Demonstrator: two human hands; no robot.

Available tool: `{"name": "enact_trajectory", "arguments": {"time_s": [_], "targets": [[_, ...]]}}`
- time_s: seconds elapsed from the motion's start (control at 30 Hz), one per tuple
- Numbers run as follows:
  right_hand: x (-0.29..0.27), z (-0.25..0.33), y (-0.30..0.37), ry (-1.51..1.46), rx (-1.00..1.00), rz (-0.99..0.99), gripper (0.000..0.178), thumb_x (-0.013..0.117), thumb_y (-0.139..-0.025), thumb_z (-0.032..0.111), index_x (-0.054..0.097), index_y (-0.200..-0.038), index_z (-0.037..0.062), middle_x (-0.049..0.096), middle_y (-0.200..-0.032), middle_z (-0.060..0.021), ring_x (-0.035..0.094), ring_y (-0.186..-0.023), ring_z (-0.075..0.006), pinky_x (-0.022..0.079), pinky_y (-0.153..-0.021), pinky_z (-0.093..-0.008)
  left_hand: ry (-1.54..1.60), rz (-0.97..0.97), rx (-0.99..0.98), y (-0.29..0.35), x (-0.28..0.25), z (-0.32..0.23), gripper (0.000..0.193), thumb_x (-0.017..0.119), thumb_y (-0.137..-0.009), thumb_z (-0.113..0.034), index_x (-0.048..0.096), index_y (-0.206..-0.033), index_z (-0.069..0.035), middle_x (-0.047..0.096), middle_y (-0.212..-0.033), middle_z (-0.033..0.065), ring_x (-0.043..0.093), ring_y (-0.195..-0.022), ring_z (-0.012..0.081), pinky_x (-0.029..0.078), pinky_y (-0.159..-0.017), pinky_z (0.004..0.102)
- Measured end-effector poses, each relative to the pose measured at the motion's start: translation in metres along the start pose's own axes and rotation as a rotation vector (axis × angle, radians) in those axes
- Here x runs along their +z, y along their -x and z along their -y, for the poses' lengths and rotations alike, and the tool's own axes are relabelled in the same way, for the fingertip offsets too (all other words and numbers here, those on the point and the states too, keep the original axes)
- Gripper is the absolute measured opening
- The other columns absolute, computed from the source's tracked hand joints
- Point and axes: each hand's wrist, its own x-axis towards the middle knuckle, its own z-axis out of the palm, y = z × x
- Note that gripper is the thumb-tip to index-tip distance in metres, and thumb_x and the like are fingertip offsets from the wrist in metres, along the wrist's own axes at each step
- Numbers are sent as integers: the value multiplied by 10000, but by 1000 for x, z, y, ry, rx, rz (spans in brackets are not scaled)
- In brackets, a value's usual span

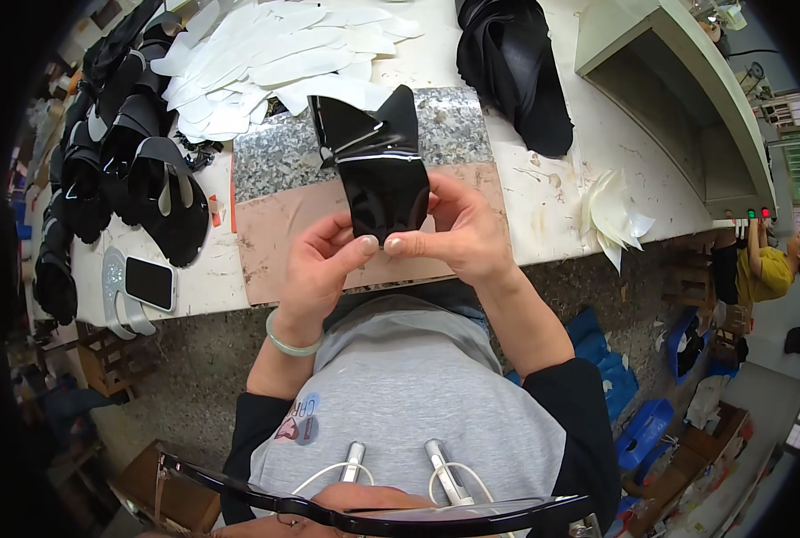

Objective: The person removes a heated lining piece from a heating box by hand, attaches it to a shoe heel component, and wraps and presses the outer shoe material over it to assemble the parts.

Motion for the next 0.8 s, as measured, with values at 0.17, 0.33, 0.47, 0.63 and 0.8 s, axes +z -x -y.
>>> {"name": "enact_trajectory", "arguments": {"time_s": [0.17, 0.33, 0.47, 0.63, 0.8], "targets": [[-3, -3, 1, 18, 59, 16, 441, 784, -681, -35, 613, -1086, -7, 653, -924, -31, 598, -841, -94, 489, -756, -245, 21, -73, 28, 5, -4, 11, 274, 670, -846, -38, 605, -1093, 62, 673, -942, 79, 617, -846, 88, 487, -772, 199], [1, -2, 0, -117, 141, 39, 421, 758, -699, -47, 613, -1093, -14, 654, -983, -55, 602, -846, -97, 499, -756, -248, 133, -56, 33, 5, -11, 11, 271, 670, -846, -43, 611, -1090, 59, 678, -930, 79, 619, -827, 82, 485, -751, 190], [-1, 2, -6, -196, 173, 75, 391, 733, -728, -43, 610, -1099, -26, 652, -998, -64, 602, -863, -105, 498, -767, -253, 202, -93, 17, 1, -5, -5, 278, 664, -854, -54, 606, -1103, 57, 680, -917, 77, 618, -814, 79, 481, -728, 200], [1, 5, -9, 35, -72, 143, 398, 719, -771, 4, 589, -1142, -58, 644, -981, -72, 578, -890, -113, 466, -767, -243, 71, -81, 87, 2, -6, -8, 265, 662, -860, -67, 611, -1095, 44, 674, -953, 76, 616, -843, 81, 484, -734, 208], [0, 5, -9, 76, -80, 150, 392, 720, -778, 13, 591, -1138, -72, 636, -1001, -88, 569, -899, -124, 453, -801, -265, -158, 42, 52, 3, -12, -20, 268, 699, -839, -96, 622, -1068, 20, 647, -935, 27, 579, -818, 64, 469, -713, 213]]}}
